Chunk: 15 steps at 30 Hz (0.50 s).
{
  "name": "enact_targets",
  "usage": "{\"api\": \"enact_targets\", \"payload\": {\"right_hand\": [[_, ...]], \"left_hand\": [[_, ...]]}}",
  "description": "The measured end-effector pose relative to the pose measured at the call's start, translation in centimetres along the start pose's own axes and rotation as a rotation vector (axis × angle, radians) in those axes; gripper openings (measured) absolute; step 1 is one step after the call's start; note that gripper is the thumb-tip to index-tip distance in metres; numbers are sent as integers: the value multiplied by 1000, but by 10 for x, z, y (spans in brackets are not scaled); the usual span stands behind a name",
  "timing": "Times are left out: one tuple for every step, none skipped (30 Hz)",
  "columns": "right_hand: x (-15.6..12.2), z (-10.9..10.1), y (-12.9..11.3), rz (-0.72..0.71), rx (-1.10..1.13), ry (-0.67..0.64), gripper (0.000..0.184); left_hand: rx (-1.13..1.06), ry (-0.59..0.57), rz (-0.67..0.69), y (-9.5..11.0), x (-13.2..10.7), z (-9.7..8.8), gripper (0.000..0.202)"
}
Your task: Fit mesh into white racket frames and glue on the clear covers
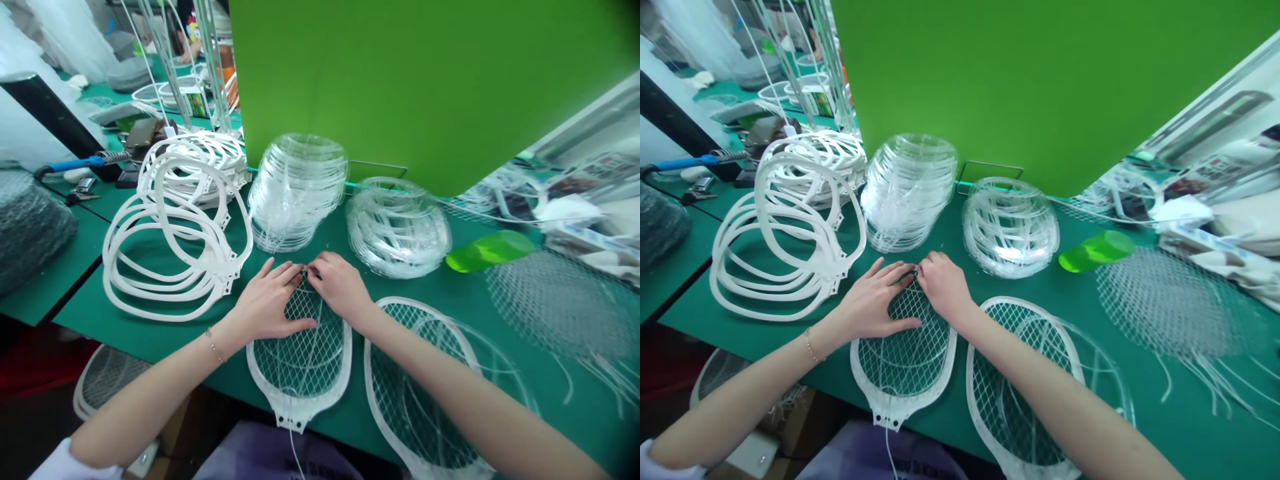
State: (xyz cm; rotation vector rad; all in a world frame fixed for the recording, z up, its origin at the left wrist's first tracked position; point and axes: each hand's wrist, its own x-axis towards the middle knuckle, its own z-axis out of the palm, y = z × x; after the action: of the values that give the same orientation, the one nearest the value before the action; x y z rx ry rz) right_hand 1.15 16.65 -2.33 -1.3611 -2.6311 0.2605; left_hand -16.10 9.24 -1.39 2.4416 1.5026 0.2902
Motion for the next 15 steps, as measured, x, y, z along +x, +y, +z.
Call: {"api": "enact_targets", "payload": {"right_hand": [[-1, 0, 0, -5, -4, 1, 20], [-1, 0, 0, -7, -3, 0, 20], [-2, 1, 1, -7, 1, -2, 19], [-2, 1, 1, -7, 5, -4, 19], [-3, 1, 2, -6, 6, -5, 19], [-3, 1, 2, -9, 3, -6, 20], [-3, 1, 3, -15, -2, -6, 20], [-3, 1, 3, -21, -8, -6, 21], [-2, 0, 3, -26, -12, -6, 21], [-2, 0, 2, -30, -13, -10, 22], [-1, -1, 2, -31, -11, -17, 22], [-1, -2, 1, -28, -8, -28, 22], [0, -3, 0, -23, -8, -41, 22], [1, -4, -1, -15, -9, -54, 22], [2, -5, -2, -5, -11, -65, 22]], "left_hand": [[1, -1, 0, 0, 0, 0, 85], [2, -2, 0, 0, 0, 1, 86], [3, -4, 1, -1, 0, 1, 87], [3, -8, 4, -1, 0, 1, 87], [4, -11, 5, -1, 0, 2, 88], [5, -12, 6, -1, -1, 2, 88], [6, -10, 6, -1, -1, 3, 88], [7, -8, 6, -1, -1, 3, 88], [8, -3, 5, -1, -1, 3, 87], [7, 0, 5, 0, -1, 3, 87], [6, 1, 4, 0, -1, 3, 87], [5, 1, 3, 0, -1, 3, 87], [5, 1, 0, 0, -1, 2, 87], [5, 1, -1, 1, 0, 2, 87], [7, 0, -2, 1, 0, 1, 87]]}}
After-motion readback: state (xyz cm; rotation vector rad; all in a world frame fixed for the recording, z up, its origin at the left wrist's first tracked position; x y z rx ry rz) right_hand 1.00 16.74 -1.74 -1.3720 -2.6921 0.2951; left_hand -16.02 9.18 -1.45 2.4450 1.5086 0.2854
